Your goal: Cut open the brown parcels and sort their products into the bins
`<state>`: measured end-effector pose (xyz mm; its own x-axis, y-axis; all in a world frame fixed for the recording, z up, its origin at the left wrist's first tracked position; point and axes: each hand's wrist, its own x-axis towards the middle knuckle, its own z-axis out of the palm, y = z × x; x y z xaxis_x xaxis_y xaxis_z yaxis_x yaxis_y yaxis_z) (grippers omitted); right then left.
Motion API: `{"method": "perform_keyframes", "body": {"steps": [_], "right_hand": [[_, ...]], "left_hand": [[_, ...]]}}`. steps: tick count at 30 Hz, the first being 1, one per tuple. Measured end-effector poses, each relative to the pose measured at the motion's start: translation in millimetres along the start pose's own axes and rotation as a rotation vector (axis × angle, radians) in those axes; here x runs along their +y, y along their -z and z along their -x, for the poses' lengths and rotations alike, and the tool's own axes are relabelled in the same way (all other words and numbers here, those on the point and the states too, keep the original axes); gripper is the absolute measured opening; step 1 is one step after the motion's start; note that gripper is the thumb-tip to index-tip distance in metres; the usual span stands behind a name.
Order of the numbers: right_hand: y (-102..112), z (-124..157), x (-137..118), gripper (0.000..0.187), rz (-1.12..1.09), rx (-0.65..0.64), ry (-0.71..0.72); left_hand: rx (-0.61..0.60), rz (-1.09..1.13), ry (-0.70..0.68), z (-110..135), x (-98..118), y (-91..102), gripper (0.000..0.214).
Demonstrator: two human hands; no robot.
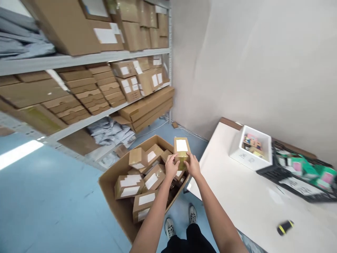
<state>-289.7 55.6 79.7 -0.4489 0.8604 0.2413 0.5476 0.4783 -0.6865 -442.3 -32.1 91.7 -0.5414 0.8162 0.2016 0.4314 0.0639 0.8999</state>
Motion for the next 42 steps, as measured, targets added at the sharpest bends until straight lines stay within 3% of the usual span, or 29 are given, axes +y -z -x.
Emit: {"method": "perform_keyframes", "body": {"steps": [6, 12, 15, 19, 23, 26, 28, 34, 38, 42], "right_hand": [[104.2, 68.0, 59.3, 0.048, 0.085, 0.205, -0.262], [190.0, 143.5, 137.2, 0.047, 0.131, 0.329, -0.469], [219.9, 180.7, 188.1, 0.048, 0.102, 0.375, -0.528], [232.3, 225.6, 257.2, 0.056, -0.041, 0.352, -0.621], [233.8, 265.6, 307.6, 0.073, -0.190, 0.145, -0.675], [248.0, 283.7, 328.0, 0.082, -0.220, 0.101, -0.626], [266.4, 286.0, 335.0, 0.085, -0.186, 0.120, -0.595], [344.5, 288.3, 358.1, 0.080, -0.058, 0.205, -0.568], [380.5, 325.3, 388.6, 0.077, 0.009, 0.275, -0.740], [382.2, 360.1, 416.6, 0.068, 0.029, 0.313, -1.037]], "left_hand": [[-0.282, 0.204, -0.139, 25.4, 56.7, -105.0, 0.048], [-0.527, 0.254, -0.200, 73.3, 98.6, -224.2, 0.049], [-0.619, 0.226, -0.199, 107.1, 110.4, -283.2, 0.050], [-0.799, 0.055, -0.131, 158.8, 101.2, -346.1, 0.060], [-0.986, -0.184, -0.079, 197.3, 81.6, -377.8, 0.062], [-0.943, -0.447, -0.111, 196.8, 85.1, -391.0, 0.061], [-0.913, -0.623, -0.161, 180.2, 98.5, -402.3, 0.066], [-1.252, -0.996, -0.314, 108.3, 136.8, -455.5, 0.131], [-1.392, -1.068, -0.306, 82.9, 127.7, -476.4, 0.144], [-1.415, -1.036, -0.305, 74.1, 108.6, -477.6, 0.149]]}}
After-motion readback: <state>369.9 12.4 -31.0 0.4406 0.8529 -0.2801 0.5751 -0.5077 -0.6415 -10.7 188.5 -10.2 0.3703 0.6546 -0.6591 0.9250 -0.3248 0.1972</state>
